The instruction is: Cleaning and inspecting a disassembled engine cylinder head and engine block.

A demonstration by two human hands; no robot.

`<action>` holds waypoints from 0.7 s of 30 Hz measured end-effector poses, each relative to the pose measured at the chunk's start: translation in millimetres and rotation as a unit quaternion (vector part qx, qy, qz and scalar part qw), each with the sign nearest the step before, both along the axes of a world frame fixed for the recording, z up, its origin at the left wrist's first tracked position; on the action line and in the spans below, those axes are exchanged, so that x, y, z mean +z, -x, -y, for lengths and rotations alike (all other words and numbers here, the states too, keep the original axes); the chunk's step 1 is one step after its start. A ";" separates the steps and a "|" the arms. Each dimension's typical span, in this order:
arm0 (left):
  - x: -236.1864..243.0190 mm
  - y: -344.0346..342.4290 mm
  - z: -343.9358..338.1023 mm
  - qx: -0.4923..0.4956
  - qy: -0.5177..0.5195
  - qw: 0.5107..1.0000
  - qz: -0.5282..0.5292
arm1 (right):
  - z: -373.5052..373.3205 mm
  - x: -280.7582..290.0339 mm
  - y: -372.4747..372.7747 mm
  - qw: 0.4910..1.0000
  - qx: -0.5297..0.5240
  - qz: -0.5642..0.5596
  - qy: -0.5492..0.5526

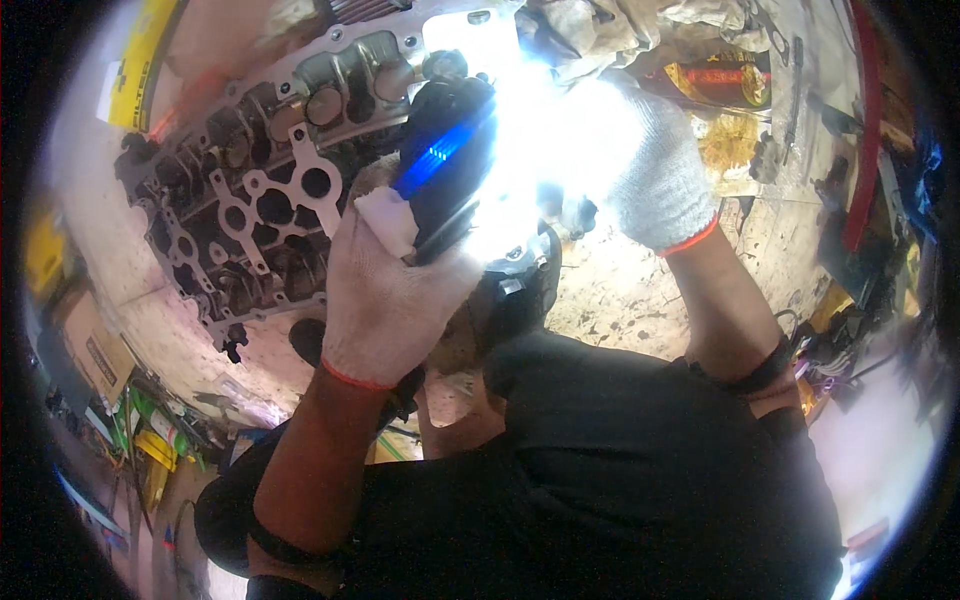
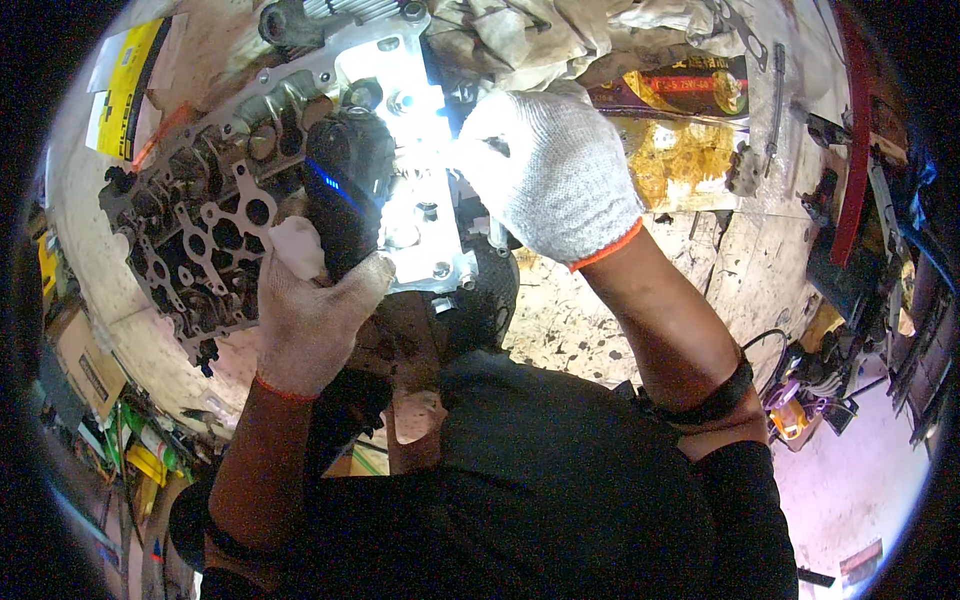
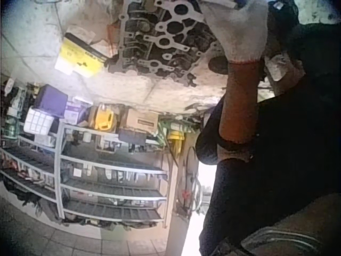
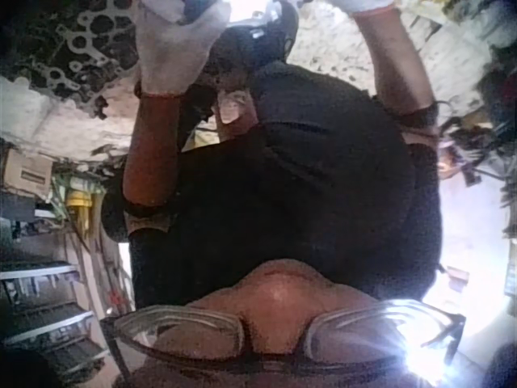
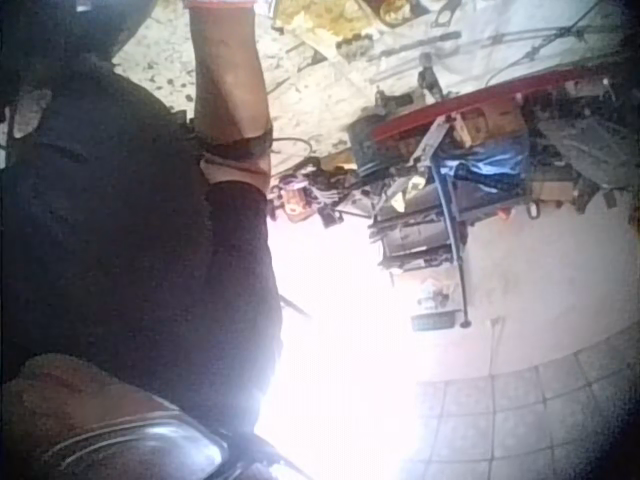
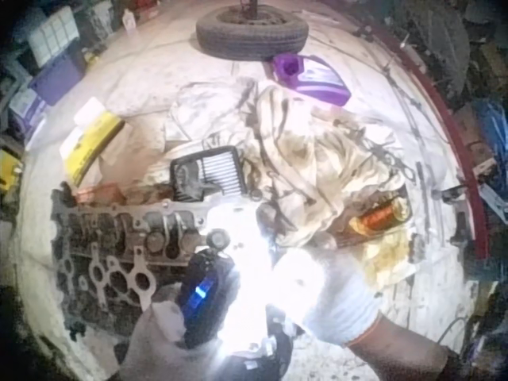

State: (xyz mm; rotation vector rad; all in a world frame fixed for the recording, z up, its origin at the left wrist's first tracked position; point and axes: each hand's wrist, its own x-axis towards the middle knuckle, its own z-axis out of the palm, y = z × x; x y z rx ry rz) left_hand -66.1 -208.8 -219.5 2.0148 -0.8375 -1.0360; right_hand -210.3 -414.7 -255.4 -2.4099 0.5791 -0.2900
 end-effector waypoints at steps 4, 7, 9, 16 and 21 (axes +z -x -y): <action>-8.5 0.2 -7.9 -0.013 -0.005 0.998 0.067 | -6.2 -1.2 -7.6 1.000 -0.010 -0.013 0.002; -0.5 -0.9 -3.6 0.013 -0.043 0.999 -0.011 | -8.4 2.3 -8.4 0.999 -0.019 -0.037 0.018; 0.7 -2.9 3.6 0.012 -0.021 0.998 -0.060 | 0.8 -0.9 1.3 0.999 0.020 0.008 -0.046; -3.9 -2.7 -3.7 -0.025 -0.003 0.997 0.075 | 15.5 -0.5 4.2 0.987 0.028 -0.001 -0.155; -0.8 0.2 0.8 0.029 -0.009 0.999 -0.020 | 16.6 -10.9 2.4 0.987 0.020 0.044 -0.153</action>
